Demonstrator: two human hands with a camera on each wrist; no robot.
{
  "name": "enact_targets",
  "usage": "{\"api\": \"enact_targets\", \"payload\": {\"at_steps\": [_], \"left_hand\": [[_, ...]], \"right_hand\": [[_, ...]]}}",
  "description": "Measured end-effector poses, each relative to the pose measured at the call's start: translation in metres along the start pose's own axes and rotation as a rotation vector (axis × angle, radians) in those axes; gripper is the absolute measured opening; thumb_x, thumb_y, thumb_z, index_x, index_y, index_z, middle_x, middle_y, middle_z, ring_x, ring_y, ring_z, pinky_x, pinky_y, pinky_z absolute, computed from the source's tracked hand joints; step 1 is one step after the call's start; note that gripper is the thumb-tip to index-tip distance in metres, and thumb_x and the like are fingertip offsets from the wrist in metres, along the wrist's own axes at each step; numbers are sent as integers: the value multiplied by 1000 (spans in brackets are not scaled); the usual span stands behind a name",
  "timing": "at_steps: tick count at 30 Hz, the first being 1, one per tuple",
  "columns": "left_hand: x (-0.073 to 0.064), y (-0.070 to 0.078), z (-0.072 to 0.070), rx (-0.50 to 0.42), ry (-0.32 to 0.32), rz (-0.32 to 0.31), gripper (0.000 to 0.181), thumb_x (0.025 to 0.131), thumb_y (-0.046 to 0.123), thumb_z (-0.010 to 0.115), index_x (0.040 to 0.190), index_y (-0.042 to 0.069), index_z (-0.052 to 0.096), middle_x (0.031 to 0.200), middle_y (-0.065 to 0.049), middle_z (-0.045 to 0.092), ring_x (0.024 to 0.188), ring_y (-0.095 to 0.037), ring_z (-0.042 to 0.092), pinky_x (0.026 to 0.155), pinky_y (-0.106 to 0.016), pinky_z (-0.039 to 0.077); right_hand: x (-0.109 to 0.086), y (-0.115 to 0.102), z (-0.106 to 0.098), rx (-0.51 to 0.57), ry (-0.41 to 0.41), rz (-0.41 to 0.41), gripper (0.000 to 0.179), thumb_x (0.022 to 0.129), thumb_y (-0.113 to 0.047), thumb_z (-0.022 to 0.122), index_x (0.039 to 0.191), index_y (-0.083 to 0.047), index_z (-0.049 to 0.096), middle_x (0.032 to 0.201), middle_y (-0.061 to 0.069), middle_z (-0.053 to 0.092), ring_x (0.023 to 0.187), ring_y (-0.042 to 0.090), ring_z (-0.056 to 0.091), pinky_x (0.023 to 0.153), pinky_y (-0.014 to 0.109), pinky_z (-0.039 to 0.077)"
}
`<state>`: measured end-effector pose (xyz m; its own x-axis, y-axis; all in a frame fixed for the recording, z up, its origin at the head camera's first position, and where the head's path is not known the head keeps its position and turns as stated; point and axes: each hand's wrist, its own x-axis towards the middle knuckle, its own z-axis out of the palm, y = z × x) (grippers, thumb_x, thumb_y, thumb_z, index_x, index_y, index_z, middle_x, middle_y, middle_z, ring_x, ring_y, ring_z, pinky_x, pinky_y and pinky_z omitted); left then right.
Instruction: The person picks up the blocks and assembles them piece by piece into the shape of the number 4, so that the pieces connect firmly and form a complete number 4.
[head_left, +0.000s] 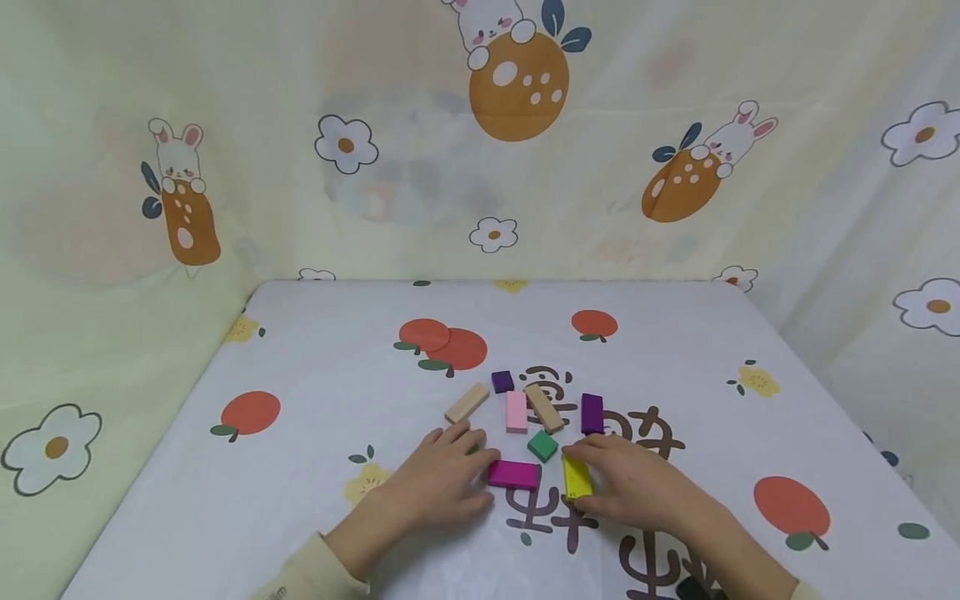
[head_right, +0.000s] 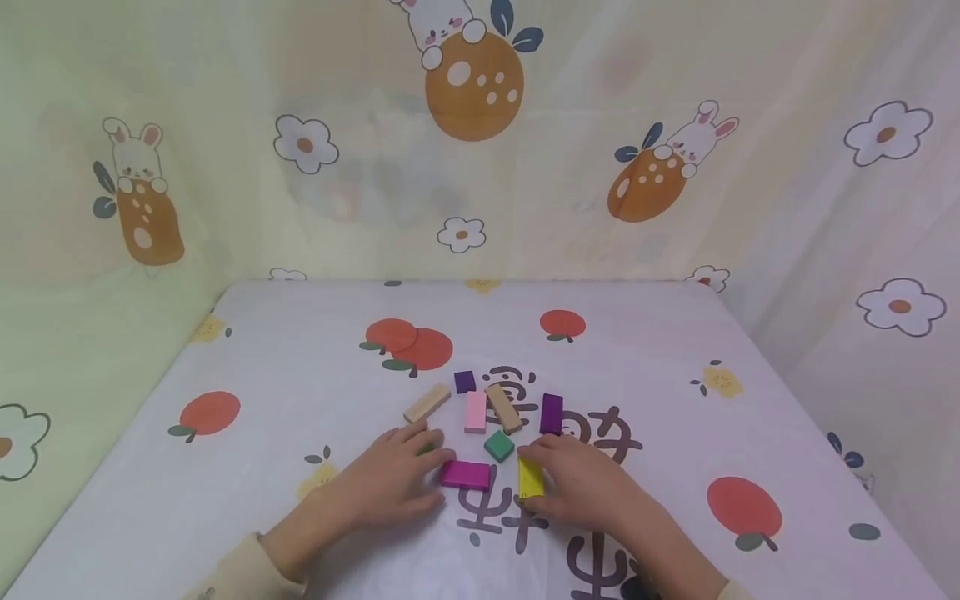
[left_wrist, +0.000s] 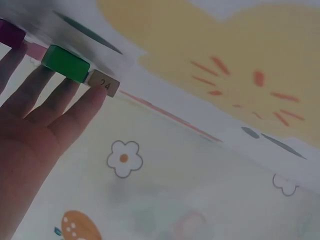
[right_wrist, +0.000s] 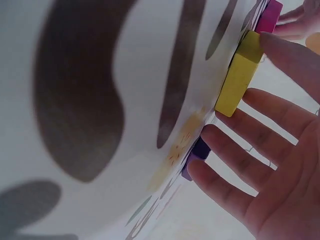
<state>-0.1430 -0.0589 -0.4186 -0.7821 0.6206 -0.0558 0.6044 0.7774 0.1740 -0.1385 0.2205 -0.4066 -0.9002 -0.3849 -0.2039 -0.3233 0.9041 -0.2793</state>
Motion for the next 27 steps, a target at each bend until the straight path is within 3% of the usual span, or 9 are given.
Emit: {"api": "enact_targets", "payload": {"at_steps": [7, 13, 20, 27], "left_hand": [[2, 0, 5, 44, 5, 0, 54, 94, 43, 70, 142, 22, 60, 146, -3, 57, 147, -32, 41, 111, -55, 46], [3, 2, 7, 60, -12, -12, 57, 93, 45, 71, 145, 23, 59, 149, -3, 55, 149, -32, 39, 110, -55, 47], [3, 3, 6, 60, -36, -32, 59, 93, 47, 72, 146, 25, 57, 151, -2, 54, 151, -32, 37, 111, -55, 46], [2, 5, 6, 47, -49, -35, 60, 93, 47, 72, 147, 25, 57, 152, -2, 53, 151, -32, 36, 112, -55, 46]], "right_hand": [[2, 0, 0, -29, 32, -19, 61, 78, -37, 89, 132, -15, 71, 128, 5, 70, 119, 26, 64, 99, 50, 57], [-4, -8, -2, 11, 19, -11, 61, 78, -40, 89, 132, -20, 70, 129, 3, 68, 119, 24, 63, 99, 50, 57], [-15, -22, -2, -1, 23, -129, 64, 80, -44, 87, 136, -22, 68, 130, -1, 68, 118, 21, 64, 97, 45, 58], [-24, -33, 4, -11, -24, -188, 63, 83, -50, 83, 138, -25, 66, 127, -8, 67, 111, 14, 64, 97, 42, 58]]}}
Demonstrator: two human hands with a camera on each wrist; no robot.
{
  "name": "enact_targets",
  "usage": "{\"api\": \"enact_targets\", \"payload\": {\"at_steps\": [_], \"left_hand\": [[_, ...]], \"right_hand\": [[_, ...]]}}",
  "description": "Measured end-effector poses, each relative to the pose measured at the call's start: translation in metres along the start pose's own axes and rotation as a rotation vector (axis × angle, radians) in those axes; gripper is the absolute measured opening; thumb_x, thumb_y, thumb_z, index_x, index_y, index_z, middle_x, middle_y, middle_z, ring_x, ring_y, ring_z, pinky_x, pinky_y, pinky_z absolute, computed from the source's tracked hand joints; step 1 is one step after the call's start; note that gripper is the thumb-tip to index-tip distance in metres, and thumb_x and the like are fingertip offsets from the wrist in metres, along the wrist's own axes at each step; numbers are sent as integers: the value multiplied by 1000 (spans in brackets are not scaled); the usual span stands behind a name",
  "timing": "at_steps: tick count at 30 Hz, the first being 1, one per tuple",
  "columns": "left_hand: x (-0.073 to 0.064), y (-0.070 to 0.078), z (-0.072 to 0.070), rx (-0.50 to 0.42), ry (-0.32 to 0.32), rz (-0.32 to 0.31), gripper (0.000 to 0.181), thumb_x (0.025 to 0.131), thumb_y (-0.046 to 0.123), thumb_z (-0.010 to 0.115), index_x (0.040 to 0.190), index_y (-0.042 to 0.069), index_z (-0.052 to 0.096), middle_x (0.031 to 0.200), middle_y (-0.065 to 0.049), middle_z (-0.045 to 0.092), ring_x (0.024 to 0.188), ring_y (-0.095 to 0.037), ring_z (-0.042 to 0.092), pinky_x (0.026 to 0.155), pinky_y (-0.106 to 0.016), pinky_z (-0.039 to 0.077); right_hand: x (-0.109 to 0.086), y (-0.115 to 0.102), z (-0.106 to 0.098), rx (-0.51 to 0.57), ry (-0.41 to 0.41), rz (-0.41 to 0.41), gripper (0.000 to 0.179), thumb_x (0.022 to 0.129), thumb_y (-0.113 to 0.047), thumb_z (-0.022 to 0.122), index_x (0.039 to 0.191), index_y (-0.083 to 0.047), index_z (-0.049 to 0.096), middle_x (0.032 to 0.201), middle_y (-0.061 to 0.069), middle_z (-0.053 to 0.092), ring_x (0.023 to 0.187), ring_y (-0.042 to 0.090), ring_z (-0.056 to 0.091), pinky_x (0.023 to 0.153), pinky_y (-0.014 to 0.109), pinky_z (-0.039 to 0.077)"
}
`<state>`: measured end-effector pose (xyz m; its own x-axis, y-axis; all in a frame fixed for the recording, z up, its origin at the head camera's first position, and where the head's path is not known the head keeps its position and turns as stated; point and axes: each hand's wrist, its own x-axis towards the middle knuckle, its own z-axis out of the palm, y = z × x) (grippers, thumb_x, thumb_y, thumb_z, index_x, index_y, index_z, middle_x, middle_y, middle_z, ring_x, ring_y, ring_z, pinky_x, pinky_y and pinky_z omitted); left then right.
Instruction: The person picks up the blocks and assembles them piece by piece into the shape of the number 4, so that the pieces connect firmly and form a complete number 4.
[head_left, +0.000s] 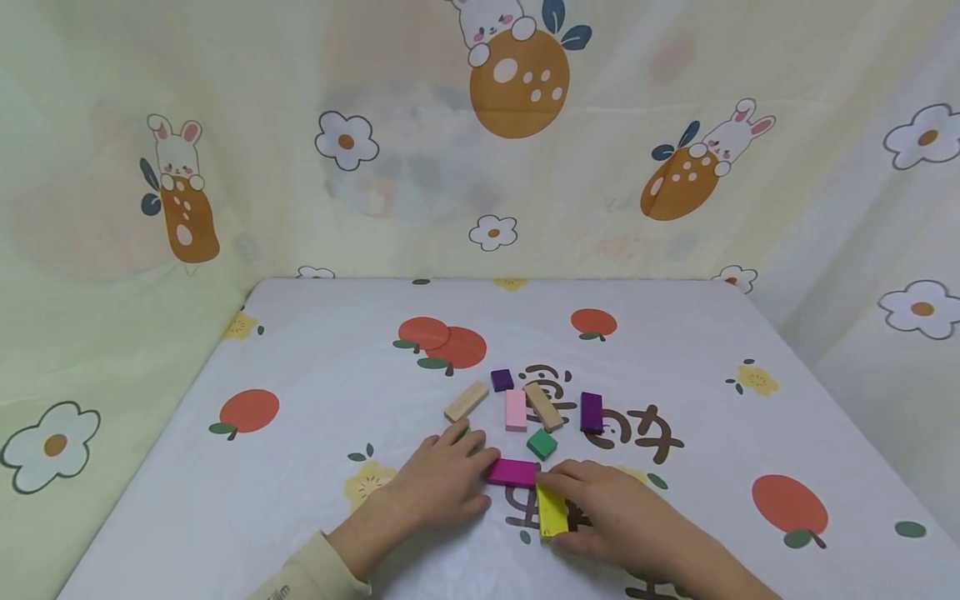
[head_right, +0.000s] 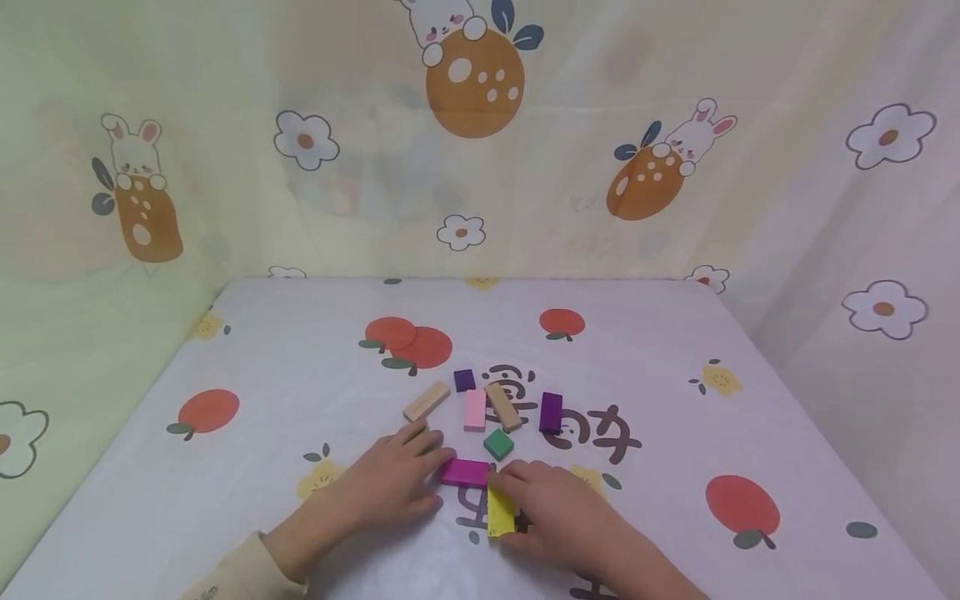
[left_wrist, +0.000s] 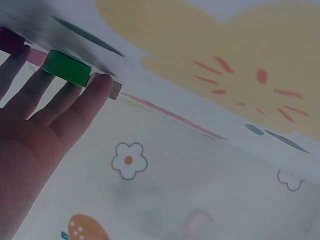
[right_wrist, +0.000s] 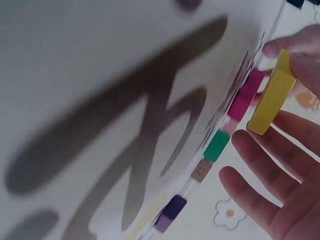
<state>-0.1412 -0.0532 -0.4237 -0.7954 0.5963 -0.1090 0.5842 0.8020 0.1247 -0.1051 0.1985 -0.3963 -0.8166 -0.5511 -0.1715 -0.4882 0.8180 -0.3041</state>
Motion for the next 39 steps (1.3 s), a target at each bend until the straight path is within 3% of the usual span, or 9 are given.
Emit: {"api": "enact_targets", "payload": {"at_steps": [5, 10, 34, 39], "left_hand": [[0, 1, 0, -8, -15, -12, 61, 93, 48, 73, 147, 26, 57, 153, -1, 52, 152, -32, 36, 113, -55, 45], [0, 1, -1, -7, -13, -12, 60, 92, 48, 74, 146, 27, 58, 152, -1, 53, 151, -32, 36, 112, -55, 46], [-1, 2, -1, 8, 15, -1, 58, 93, 47, 73, 145, 24, 59, 149, -2, 55, 148, -32, 40, 110, -55, 48], [-1, 3, -1, -18, 16, -18, 61, 92, 46, 73, 148, 26, 56, 159, -6, 46, 150, -32, 39, 113, -56, 45]], "right_hand": [[-3, -8, 7, -5, -42, -46, 63, 84, -52, 81, 139, -26, 66, 124, -11, 68, 113, 14, 65, 99, 44, 57], [-3, -11, 12, -39, -53, -87, 61, 84, -52, 81, 138, -26, 67, 119, -12, 68, 103, 8, 62, 94, 37, 58], [0, -18, 16, -168, -105, -100, 69, 87, -59, 75, 142, -20, 63, 128, -2, 67, 108, 16, 61, 98, 40, 58], [0, -20, 16, -173, -120, -87, 69, 86, -59, 76, 142, -21, 63, 128, -2, 67, 107, 16, 62, 97, 41, 58]]}}
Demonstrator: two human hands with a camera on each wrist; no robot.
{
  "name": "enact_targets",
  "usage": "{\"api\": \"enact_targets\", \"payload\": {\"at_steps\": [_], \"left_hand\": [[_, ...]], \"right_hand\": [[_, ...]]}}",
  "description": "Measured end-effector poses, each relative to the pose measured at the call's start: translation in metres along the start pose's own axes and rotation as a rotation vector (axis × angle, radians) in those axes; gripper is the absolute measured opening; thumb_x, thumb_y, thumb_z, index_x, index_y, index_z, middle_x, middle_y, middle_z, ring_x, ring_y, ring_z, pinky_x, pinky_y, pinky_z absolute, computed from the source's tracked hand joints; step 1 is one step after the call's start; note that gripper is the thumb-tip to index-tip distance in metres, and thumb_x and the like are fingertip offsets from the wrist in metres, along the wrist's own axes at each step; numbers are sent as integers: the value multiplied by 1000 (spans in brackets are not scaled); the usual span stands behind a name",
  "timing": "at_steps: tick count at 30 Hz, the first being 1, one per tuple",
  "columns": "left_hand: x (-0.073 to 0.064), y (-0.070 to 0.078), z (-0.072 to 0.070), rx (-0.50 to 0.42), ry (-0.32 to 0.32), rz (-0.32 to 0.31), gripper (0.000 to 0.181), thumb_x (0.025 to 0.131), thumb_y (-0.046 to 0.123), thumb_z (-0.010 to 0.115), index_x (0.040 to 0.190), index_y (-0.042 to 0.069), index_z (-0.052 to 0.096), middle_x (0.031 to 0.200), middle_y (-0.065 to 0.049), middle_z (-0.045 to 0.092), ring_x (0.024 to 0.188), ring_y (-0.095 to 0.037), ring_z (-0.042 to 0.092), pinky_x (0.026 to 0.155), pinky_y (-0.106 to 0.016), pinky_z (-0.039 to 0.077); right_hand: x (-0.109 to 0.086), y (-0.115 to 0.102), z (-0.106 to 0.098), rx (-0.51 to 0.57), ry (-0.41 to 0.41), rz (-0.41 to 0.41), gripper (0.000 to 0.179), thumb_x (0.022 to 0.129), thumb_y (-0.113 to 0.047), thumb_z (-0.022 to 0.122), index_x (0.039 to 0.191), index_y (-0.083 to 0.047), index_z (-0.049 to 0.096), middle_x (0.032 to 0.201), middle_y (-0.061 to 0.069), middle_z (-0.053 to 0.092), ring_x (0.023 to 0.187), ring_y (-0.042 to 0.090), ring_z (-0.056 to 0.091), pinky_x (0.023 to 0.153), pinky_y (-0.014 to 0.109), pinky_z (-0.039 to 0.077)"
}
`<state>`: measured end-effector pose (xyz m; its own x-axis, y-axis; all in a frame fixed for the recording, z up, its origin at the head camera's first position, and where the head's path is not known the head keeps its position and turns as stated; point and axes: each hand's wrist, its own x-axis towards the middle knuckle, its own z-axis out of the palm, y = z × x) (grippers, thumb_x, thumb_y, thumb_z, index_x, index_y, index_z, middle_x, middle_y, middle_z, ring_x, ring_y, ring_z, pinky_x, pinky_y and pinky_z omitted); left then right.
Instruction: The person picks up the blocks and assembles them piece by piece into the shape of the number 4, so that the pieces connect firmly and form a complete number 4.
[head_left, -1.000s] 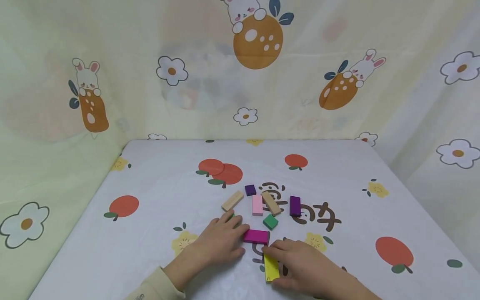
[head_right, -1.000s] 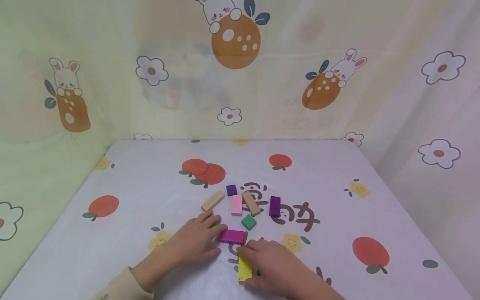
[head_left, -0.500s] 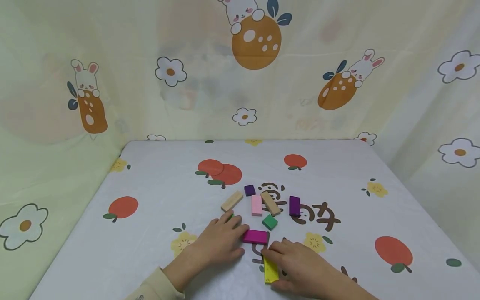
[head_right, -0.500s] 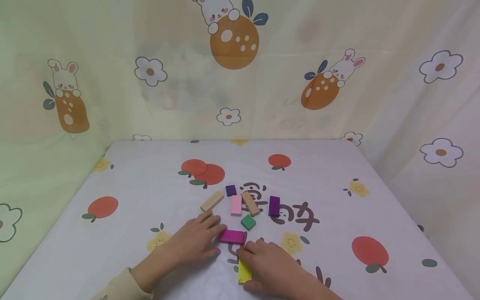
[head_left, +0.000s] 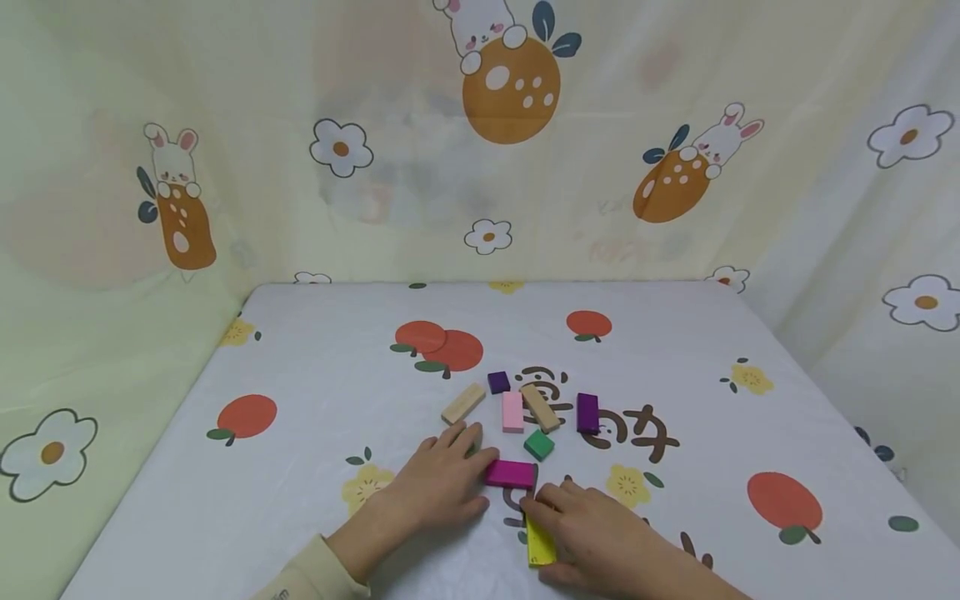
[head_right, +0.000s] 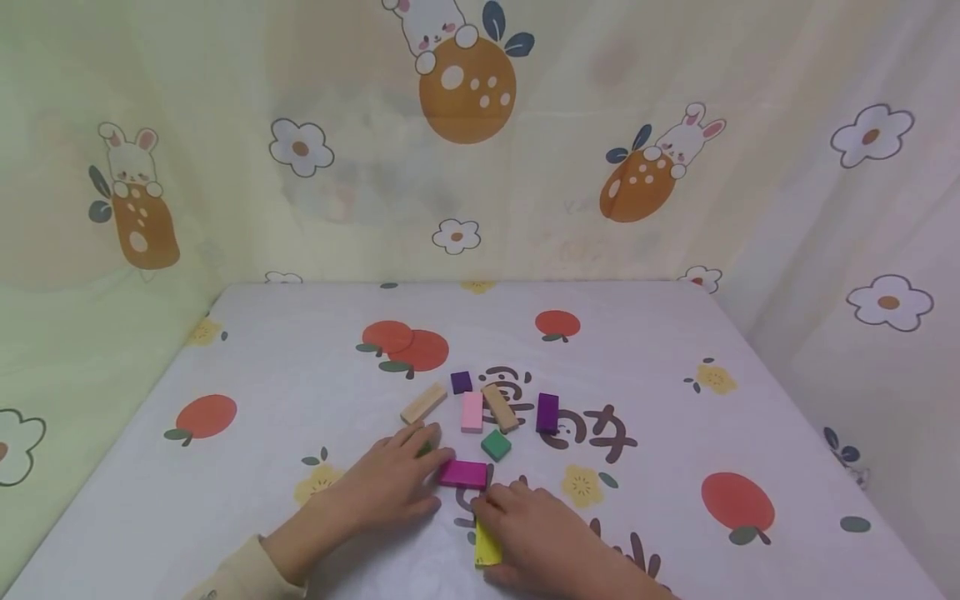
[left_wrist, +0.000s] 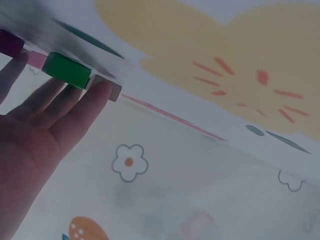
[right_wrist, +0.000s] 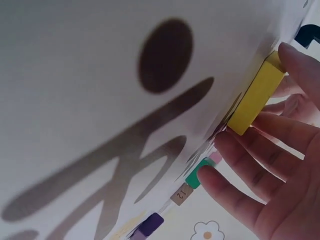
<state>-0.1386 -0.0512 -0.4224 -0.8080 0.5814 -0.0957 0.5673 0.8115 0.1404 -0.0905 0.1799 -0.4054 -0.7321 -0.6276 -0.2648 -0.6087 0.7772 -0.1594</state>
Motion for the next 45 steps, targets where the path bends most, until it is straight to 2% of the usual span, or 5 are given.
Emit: {"api": "enact_targets", "payload": {"at_steps": [11, 20, 29, 38, 45], "left_hand": [[-8, 0, -4, -27, 42, -29, 76, 91, 50, 72, 157, 29, 44, 168, -8, 33, 152, -33, 36, 116, -57, 41], [-43, 24, -11, -88, -85, 49, 82, 92, 57, 69, 162, 30, 34, 170, 0, 30, 154, -28, 34, 117, -56, 41], [-57, 49, 18, -11, -134, 308, 72, 98, 73, 39, 159, 35, 33, 167, 9, 33, 149, -21, 42, 108, -45, 52], [-58, 54, 37, 85, -115, 304, 71, 100, 74, 31, 161, 38, 31, 169, 16, 29, 150, -22, 42, 105, -46, 54], [-57, 55, 44, 81, -78, 322, 64, 104, 69, 30, 158, 37, 36, 166, 20, 33, 143, -16, 49, 100, -42, 55]], "right_hand": [[-4, 4, -7, 61, -3, 76, 75, 86, -62, 73, 147, -21, 58, 135, 0, 65, 122, 24, 62, 103, 51, 54], [1, 6, -23, -9, 138, 166, 56, 93, -43, 73, 139, -14, 65, 125, 4, 71, 110, 24, 67, 94, 48, 59], [22, -9, -34, -1, 239, 228, 38, 95, -37, 73, 122, -12, 74, 108, 5, 74, 98, 25, 71, 85, 46, 62], [60, -29, -31, -101, 193, 320, 43, 93, -53, 70, 106, -12, 74, 75, 2, 63, 65, 18, 56, 60, 35, 54], [74, -33, -16, -164, 183, 375, 49, 92, -58, 68, 95, -9, 70, 73, 5, 59, 63, 19, 53, 58, 37, 53]]}}
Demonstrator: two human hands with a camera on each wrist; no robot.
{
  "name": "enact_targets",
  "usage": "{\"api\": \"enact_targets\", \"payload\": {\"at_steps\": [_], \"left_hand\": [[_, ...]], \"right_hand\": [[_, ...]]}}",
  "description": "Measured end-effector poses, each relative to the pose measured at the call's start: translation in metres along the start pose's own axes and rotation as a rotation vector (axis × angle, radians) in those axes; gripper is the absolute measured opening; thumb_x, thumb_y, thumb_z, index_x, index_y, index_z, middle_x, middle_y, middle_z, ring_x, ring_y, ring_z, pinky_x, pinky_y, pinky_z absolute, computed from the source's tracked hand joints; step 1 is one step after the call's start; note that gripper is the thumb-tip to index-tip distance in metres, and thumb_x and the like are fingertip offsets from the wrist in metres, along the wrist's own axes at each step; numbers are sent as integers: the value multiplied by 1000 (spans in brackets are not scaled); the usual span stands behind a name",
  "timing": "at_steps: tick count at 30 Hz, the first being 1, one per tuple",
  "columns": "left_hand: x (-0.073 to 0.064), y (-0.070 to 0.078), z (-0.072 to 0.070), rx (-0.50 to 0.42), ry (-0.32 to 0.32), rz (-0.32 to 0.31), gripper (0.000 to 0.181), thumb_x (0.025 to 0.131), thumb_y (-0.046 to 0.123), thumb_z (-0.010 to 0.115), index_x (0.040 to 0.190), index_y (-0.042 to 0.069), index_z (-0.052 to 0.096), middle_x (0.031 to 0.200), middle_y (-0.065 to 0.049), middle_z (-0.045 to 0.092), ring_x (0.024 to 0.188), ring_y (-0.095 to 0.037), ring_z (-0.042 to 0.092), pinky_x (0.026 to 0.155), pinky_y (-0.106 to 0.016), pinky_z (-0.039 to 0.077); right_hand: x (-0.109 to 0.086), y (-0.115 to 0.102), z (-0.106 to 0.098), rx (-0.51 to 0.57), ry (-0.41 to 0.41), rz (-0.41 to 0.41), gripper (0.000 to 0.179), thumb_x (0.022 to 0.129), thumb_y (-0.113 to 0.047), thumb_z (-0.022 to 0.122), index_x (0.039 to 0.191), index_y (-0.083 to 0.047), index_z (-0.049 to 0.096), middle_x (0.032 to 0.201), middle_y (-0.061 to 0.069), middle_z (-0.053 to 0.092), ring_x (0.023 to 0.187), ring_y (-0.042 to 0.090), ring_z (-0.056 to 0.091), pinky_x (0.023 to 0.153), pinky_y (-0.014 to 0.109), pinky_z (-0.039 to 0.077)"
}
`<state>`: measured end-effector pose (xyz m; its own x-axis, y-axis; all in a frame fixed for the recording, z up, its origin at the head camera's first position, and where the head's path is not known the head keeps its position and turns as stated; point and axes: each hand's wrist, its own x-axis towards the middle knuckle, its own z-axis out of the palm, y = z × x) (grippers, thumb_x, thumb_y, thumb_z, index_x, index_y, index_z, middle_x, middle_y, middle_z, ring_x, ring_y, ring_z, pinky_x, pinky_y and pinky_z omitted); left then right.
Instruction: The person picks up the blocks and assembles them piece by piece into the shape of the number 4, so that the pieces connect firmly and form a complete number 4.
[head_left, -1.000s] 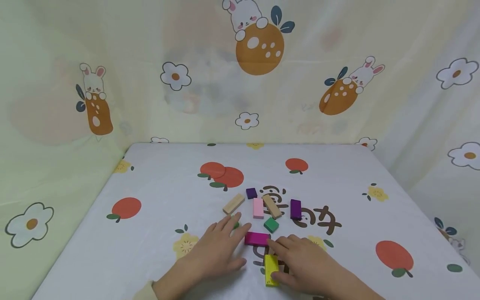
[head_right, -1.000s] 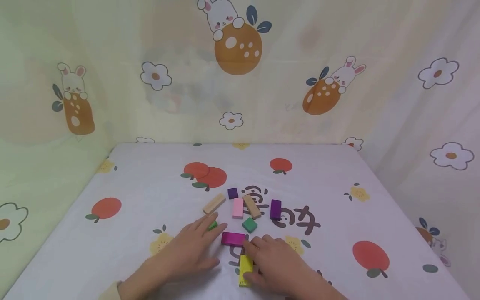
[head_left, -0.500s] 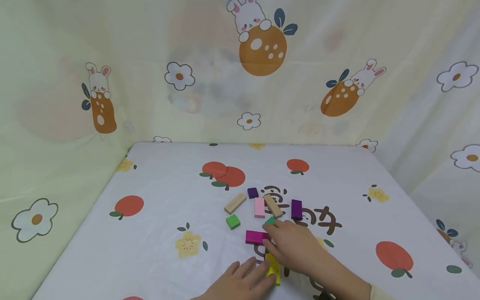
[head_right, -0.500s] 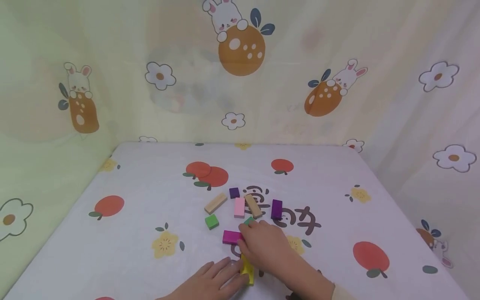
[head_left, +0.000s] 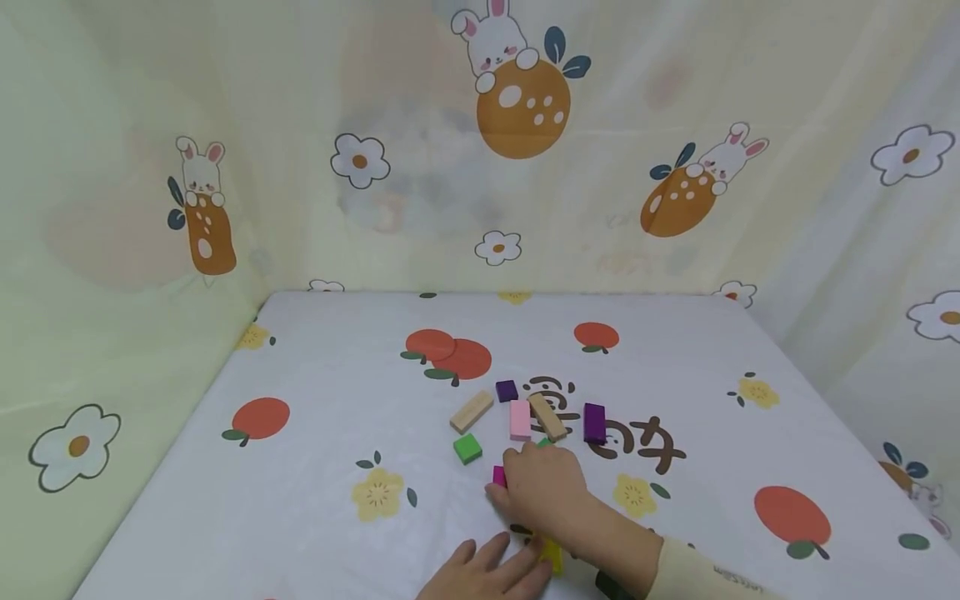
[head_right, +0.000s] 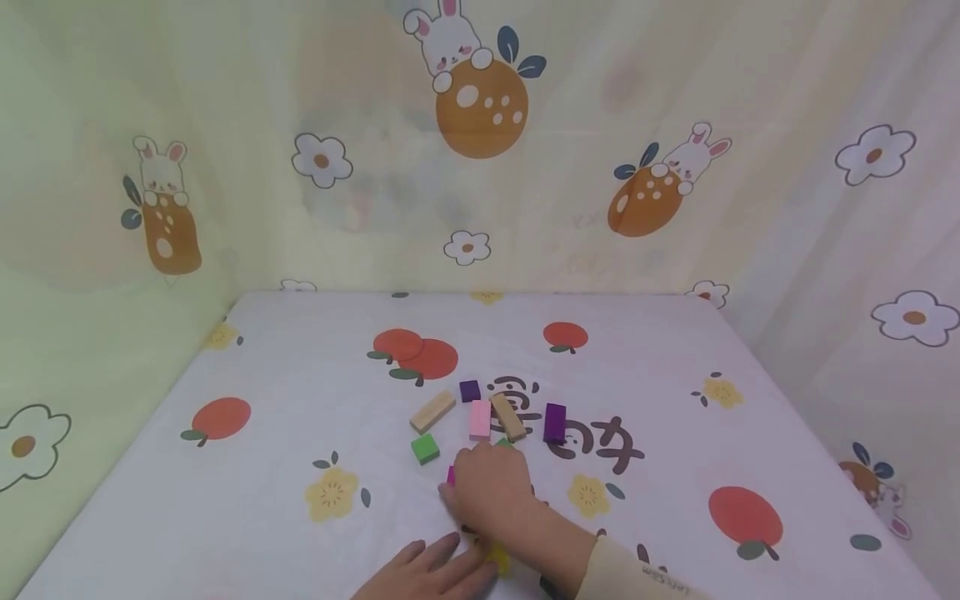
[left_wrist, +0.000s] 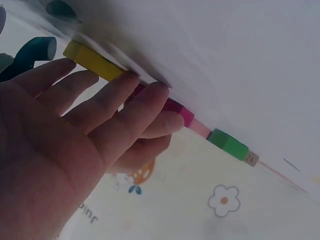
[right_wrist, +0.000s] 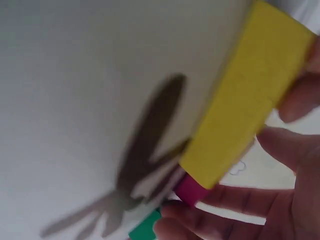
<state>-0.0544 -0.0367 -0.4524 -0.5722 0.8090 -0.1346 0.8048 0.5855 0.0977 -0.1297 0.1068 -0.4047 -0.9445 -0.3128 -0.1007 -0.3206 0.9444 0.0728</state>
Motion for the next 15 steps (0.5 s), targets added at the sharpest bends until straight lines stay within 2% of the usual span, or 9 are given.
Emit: {"api": "enact_targets", "payload": {"at_steps": [9, 15], "left_hand": [[-1, 2, 0, 46, 7, 16, 64, 104, 69, 30, 158, 35, 37, 165, 18, 35, 139, -16, 52, 99, -39, 56], [0, 2, 0, 50, -2, 9, 65, 104, 70, 27, 158, 35, 37, 165, 18, 35, 139, -16, 52, 99, -39, 55]], "right_hand": [[2, 1, 7, 56, 42, 36, 52, 93, -60, 64, 92, -8, 70, 74, 6, 62, 64, 21, 57, 58, 40, 54], [6, 2, 5, 152, 10, 23, 42, 94, -47, 69, 97, -6, 71, 77, 5, 61, 65, 19, 55, 61, 37, 55]]}}
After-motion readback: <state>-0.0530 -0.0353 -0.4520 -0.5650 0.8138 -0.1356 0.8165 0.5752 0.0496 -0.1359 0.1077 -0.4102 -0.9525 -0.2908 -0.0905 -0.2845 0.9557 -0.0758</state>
